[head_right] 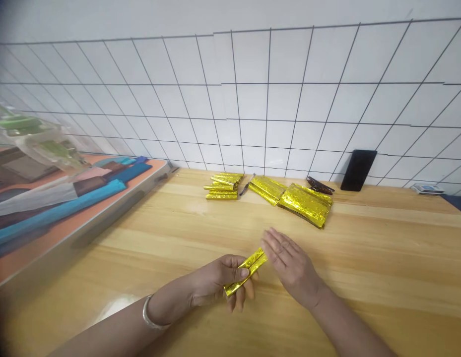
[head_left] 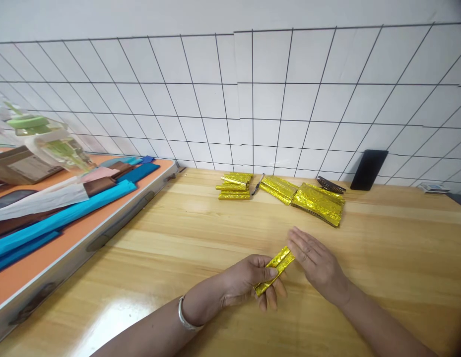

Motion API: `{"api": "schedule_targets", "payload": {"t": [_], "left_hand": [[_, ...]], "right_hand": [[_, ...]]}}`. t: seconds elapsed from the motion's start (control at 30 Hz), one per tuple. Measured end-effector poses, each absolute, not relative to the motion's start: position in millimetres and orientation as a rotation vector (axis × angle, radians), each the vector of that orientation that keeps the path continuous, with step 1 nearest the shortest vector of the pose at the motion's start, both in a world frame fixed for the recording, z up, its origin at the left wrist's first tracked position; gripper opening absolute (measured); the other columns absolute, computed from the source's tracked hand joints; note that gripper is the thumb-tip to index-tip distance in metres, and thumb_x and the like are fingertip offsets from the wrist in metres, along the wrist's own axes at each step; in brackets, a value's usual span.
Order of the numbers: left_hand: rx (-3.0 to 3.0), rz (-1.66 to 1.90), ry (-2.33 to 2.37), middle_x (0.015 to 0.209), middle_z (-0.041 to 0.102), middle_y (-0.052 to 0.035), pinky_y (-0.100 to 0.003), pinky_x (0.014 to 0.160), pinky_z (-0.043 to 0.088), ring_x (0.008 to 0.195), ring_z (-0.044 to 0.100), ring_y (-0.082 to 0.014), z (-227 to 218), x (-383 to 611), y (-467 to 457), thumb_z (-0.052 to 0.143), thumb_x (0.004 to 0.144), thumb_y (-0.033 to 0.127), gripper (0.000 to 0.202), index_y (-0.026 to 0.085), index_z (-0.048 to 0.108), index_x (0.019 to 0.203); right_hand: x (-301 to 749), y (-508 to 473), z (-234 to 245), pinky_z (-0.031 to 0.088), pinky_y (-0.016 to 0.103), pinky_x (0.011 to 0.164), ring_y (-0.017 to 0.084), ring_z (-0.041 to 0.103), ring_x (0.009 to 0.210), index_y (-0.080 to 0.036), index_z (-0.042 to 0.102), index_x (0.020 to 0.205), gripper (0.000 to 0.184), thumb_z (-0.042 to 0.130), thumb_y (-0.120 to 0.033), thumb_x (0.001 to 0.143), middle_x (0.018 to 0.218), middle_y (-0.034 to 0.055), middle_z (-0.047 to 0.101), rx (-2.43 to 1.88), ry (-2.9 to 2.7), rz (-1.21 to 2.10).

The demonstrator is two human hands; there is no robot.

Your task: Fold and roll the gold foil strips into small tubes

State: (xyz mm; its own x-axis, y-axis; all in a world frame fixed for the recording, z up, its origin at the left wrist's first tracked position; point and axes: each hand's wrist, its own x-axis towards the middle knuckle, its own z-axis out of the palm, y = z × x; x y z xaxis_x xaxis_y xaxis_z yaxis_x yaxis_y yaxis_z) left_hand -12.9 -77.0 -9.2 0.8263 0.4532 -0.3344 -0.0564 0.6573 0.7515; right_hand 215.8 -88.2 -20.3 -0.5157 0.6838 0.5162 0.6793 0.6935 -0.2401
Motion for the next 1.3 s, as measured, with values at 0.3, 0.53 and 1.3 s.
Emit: {"api": "schedule_targets", "payload": {"t": [0.3, 0.53, 1.3], "left_hand": [[0.936, 0.568, 0.593, 0.065, 0.061, -0.0025, -0.019, 0.041, 0.039, 0.042, 0.054, -0.0093, -19, 10, -93, 0.057, 0.079, 0.047, 0.035, 0.013, 0.051, 0.086], [0.978, 0.618, 0.619, 0.054, 0.053, 0.004, -0.017, 0.033, 0.027, 0.032, 0.038, -0.0046, -26, 25, -108, 0.051, 0.082, 0.051, 0.036, 0.016, 0.046, 0.083], [0.995, 0.679, 0.594, 0.051, 0.051, 0.0047, -0.017, 0.035, 0.021, 0.031, 0.032, -0.0024, -29, 56, -127, 0.049, 0.083, 0.052, 0.039, 0.013, 0.049, 0.085]], "right_hand": [[181, -101, -15, 0.053, 0.038, 0.077, 0.021, 0.065, 0.083, -0.016, 0.05, 0.123, 0.05, 0.049, -0.048, 0.085, 0.107, 0.0109, 0.065, -1.216, -1.219, 1.431], [169, -110, -4, 0.049, 0.032, 0.069, 0.018, 0.063, 0.073, -0.016, 0.059, 0.108, 0.041, 0.055, -0.047, 0.082, 0.096, 0.0096, 0.068, -1.149, -0.965, 1.41], [186, -111, 12, 0.05, 0.031, 0.066, 0.021, 0.066, 0.076, -0.017, 0.062, 0.093, 0.03, 0.056, -0.044, 0.082, 0.082, 0.0073, 0.069, -1.066, -0.911, 1.453]]}}
